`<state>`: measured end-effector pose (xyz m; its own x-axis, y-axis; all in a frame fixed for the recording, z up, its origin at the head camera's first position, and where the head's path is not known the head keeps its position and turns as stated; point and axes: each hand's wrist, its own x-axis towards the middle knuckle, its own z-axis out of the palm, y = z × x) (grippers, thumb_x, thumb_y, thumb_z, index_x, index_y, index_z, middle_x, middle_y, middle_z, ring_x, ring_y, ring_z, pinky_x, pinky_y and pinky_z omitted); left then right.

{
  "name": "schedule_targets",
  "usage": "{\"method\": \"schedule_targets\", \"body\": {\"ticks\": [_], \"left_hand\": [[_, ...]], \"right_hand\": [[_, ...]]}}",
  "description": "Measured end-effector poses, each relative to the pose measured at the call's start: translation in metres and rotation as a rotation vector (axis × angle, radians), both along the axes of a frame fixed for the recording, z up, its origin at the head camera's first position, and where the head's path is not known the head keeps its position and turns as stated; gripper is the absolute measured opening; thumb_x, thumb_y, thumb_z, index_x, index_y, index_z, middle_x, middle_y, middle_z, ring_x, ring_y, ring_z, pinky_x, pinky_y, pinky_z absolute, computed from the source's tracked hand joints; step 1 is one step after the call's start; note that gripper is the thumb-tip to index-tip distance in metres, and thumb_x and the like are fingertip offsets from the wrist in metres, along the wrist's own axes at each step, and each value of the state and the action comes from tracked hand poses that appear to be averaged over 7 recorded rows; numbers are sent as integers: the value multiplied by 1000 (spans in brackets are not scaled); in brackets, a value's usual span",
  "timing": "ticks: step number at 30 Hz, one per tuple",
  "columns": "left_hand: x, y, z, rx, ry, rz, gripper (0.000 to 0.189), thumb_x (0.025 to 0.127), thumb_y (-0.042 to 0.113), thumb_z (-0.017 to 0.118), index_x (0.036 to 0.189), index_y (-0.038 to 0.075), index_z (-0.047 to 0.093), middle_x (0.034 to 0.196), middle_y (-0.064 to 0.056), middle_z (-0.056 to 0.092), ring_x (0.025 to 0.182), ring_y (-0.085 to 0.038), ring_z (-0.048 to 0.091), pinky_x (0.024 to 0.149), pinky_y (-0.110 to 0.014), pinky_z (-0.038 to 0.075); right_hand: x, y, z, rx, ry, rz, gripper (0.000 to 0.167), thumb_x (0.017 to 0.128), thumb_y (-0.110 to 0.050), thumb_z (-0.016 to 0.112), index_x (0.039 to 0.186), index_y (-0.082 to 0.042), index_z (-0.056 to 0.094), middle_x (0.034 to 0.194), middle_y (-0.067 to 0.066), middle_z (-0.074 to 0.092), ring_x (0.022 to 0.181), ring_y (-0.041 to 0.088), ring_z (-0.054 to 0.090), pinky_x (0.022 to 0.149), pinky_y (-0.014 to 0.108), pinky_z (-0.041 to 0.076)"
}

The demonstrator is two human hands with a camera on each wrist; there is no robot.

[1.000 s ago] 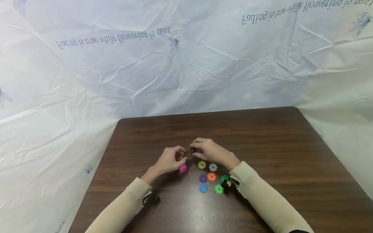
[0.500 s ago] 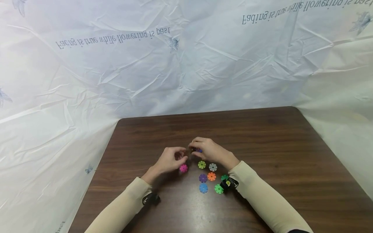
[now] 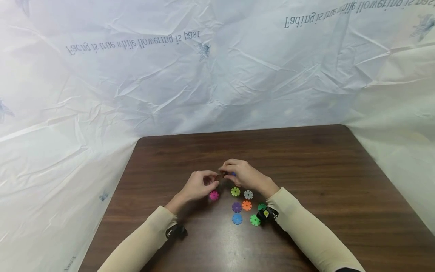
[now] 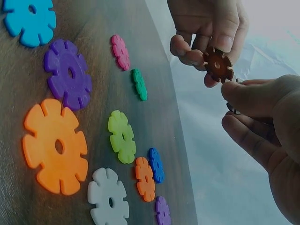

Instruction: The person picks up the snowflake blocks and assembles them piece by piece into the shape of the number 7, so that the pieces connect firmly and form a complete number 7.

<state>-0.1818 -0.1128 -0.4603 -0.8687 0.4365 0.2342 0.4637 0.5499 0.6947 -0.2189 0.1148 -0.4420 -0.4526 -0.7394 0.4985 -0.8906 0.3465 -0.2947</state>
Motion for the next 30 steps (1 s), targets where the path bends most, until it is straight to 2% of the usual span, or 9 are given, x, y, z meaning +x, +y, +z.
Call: {"method": "schedule_targets", "body": {"ticks": [6, 15, 21, 30], "left_hand": [[1, 1, -1, 22, -31, 0, 24, 89, 21, 68, 108, 6, 71, 83, 1, 70, 69, -7, 64, 63, -20, 52], [5, -1, 5, 95, -110, 4, 27, 90, 23, 68, 113, 8, 70, 89, -1, 71, 72, -6, 64, 66, -22, 53], [6, -1, 7, 102, -130, -4, 27, 93, 23, 67, 115, 7, 69, 92, -3, 72, 75, -5, 64, 68, -22, 54], [6, 2, 9, 133, -141, 13, 26, 96, 13, 61, 121, 5, 65, 94, -5, 66, 77, -11, 61, 69, -25, 51]], "right_hand": [[3, 1, -1, -60, -47, -35, 27, 85, 4, 69, 110, -4, 72, 105, 6, 68, 83, 13, 67, 66, 21, 54], [7, 2, 5, -180, -289, -116, 20, 86, -3, 72, 104, -12, 75, 100, -1, 72, 83, 8, 68, 66, 24, 56], [7, 3, 6, -179, -345, -140, 18, 88, -5, 70, 103, -14, 75, 99, -2, 73, 82, 9, 68, 66, 26, 56], [10, 3, 8, -234, -405, -168, 16, 89, -4, 69, 100, -15, 75, 95, -1, 72, 77, 7, 66, 65, 26, 55]]}}
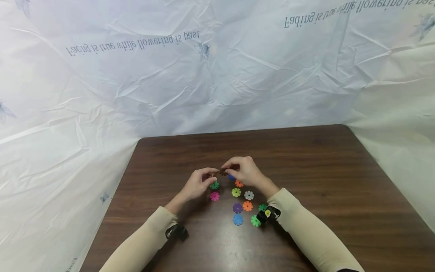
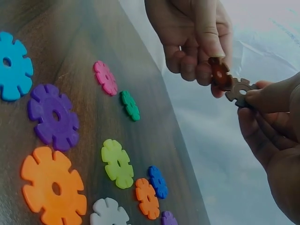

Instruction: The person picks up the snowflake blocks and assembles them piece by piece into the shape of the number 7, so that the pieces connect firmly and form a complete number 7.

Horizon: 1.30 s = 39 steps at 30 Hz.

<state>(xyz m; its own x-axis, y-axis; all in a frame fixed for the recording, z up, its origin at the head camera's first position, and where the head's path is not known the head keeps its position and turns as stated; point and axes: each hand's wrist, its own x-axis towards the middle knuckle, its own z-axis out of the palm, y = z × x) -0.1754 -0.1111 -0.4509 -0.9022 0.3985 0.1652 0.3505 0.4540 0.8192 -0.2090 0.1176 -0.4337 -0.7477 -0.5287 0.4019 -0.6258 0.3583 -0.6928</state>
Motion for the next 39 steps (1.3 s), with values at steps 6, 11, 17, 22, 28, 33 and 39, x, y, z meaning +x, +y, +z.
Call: {"method": "schedule_targets", "body": {"ticks": [6, 11, 17, 22, 28, 33, 39], "left_hand": [[-1, 2, 2, 32, -22, 16, 24, 96, 11, 61, 119, 4, 66, 92, -6, 64, 76, -10, 59, 68, -23, 49], [-1, 4, 3, 73, -33, 12, 24, 95, 9, 62, 118, 2, 66, 89, -8, 67, 76, -13, 63, 67, -22, 51], [-4, 5, 0, 150, -67, 6, 24, 95, 7, 62, 117, -1, 67, 88, -15, 68, 78, -26, 68, 70, -38, 57], [-6, 6, -4, 244, -116, -11, 26, 94, 2, 61, 118, -8, 63, 92, -27, 67, 81, -42, 67, 74, -50, 56], [-2, 7, 4, 332, -185, -21, 27, 93, -6, 58, 119, -15, 60, 94, -33, 64, 80, -41, 67, 75, -53, 55], [5, 8, 18, 394, -189, -24, 26, 92, -7, 59, 117, -16, 60, 90, -28, 63, 72, -17, 68, 74, -51, 56], [2, 11, 6, 450, -205, -23, 27, 91, -8, 59, 117, -15, 60, 85, -17, 61, 71, -7, 66, 73, -40, 59]], "right_hand": [[1, -1, -4, -54, 4, -13, 15, 88, -3, 69, 100, -11, 75, 97, 0, 72, 79, 8, 66, 67, 25, 56], [3, -2, -5, -107, 24, -14, 16, 87, 1, 70, 99, -7, 74, 97, 6, 72, 79, 16, 68, 67, 26, 56], [-1, 0, -14, -157, 0, -18, 17, 88, -2, 70, 99, -14, 75, 98, 3, 71, 81, 14, 68, 68, 27, 56], [0, -2, -19, -184, -28, -42, 16, 87, -2, 70, 98, -13, 75, 100, 6, 71, 83, 21, 69, 69, 34, 58], [4, -6, -18, -226, -59, -66, 15, 86, 6, 68, 97, -3, 74, 100, 16, 70, 82, 29, 69, 67, 32, 57], [16, -9, -4, -286, -66, -57, 12, 86, 10, 66, 96, 7, 71, 99, 24, 68, 80, 31, 67, 66, 26, 56], [26, -11, 5, -334, -60, -64, 12, 85, 12, 65, 96, 10, 70, 98, 26, 67, 79, 27, 67, 66, 22, 55]]}}
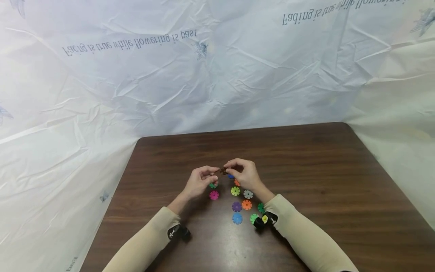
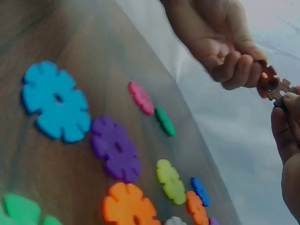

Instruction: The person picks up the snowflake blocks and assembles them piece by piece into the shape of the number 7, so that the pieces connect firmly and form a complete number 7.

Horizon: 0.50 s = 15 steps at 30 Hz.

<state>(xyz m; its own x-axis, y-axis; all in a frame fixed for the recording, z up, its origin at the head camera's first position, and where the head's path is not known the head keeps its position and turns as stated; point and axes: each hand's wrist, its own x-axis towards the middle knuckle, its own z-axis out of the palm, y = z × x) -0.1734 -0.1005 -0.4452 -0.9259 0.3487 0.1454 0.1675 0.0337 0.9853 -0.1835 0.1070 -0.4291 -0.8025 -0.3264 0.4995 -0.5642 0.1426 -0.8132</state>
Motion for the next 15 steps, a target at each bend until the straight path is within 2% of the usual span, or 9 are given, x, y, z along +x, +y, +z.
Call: {"method": "schedule_targets", "body": {"ticks": [5, 9, 12, 15], "left_hand": [[-5, 2, -5, 26, -24, 23, 27, 91, -5, 61, 117, -13, 61, 83, -8, 59, 70, -9, 66, 70, -32, 58], [-9, 1, -5, -1, -52, 16, 27, 92, -3, 62, 117, -11, 62, 85, -11, 63, 71, -9, 67, 70, -31, 58], [-10, -2, -5, -25, -82, -7, 28, 92, -2, 62, 119, -11, 61, 89, -17, 66, 73, -10, 68, 74, -35, 59], [-11, -4, -4, -49, -80, -33, 28, 93, 0, 62, 120, -9, 61, 95, -23, 65, 77, -18, 69, 79, -46, 57]], "right_hand": [[-1, -2, 6, -8, -3, 2, 12, 86, 11, 65, 96, 8, 70, 99, 25, 67, 82, 25, 67, 67, 23, 55], [-4, 0, 5, 11, -15, 9, 12, 86, 11, 66, 96, 8, 70, 98, 25, 68, 80, 30, 68, 66, 24, 56], [-8, 2, -4, 28, -29, 18, 13, 86, 8, 66, 98, 7, 71, 99, 23, 70, 79, 31, 68, 65, 26, 56], [-16, 5, -14, 47, -44, 13, 14, 88, 3, 68, 101, 2, 73, 99, 17, 72, 79, 22, 69, 65, 25, 56]]}}
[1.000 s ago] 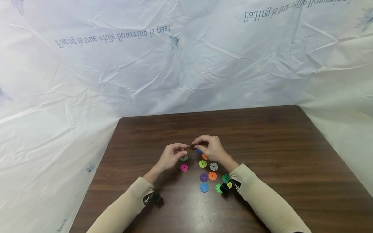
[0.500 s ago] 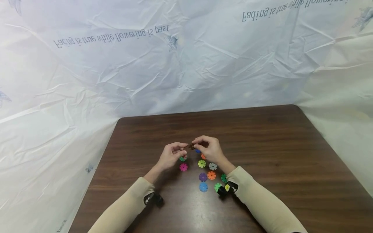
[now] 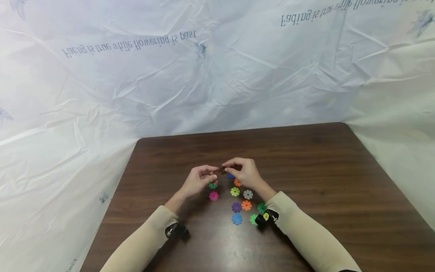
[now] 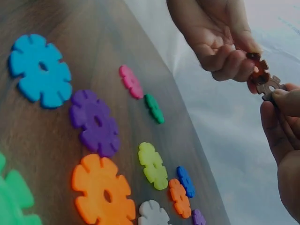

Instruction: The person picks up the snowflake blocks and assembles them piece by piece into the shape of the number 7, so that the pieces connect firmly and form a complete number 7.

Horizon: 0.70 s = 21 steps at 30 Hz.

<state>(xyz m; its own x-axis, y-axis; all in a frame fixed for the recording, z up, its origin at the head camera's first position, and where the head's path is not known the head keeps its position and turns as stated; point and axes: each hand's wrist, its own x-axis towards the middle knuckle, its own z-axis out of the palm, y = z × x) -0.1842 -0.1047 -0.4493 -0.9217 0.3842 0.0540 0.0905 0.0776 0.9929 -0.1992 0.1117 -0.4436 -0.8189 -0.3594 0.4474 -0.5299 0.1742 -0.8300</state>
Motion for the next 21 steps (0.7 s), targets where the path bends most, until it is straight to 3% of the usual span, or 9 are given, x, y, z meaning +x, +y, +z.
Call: {"method": "schedule_targets", "body": {"ticks": [5, 13, 18, 21], "left_hand": [[0, -2, 2, -64, 11, -31, 30, 93, 5, 64, 120, -6, 62, 107, -26, 65, 91, -36, 69, 84, -57, 53], [4, 1, 0, -116, -22, -43, 38, 92, 6, 65, 125, -11, 57, 116, -29, 63, 101, -36, 67, 86, -45, 55], [15, 4, 22, -178, 36, -27, 34, 91, 7, 67, 119, -12, 61, 113, -28, 64, 101, -40, 65, 81, -33, 57], [20, 5, 31, -164, 33, -8, 31, 90, 5, 67, 115, -13, 62, 110, -28, 65, 94, -33, 67, 80, -37, 57]], "right_hand": [[-8, 3, -8, 54, -13, -5, 14, 89, -6, 70, 102, -5, 75, 98, 8, 72, 79, 11, 68, 65, 24, 55], [-11, 1, -9, 118, -30, -39, 12, 87, -16, 74, 97, -9, 76, 90, 1, 71, 74, 10, 64, 63, 25, 53], [-9, -1, -5, 93, -34, -25, 11, 88, -14, 72, 98, -10, 75, 90, 3, 72, 74, 14, 66, 63, 26, 54], [-11, -1, -5, 72, -61, -23, 12, 91, -16, 69, 101, -12, 74, 94, 6, 73, 78, 21, 69, 65, 27, 55]]}}
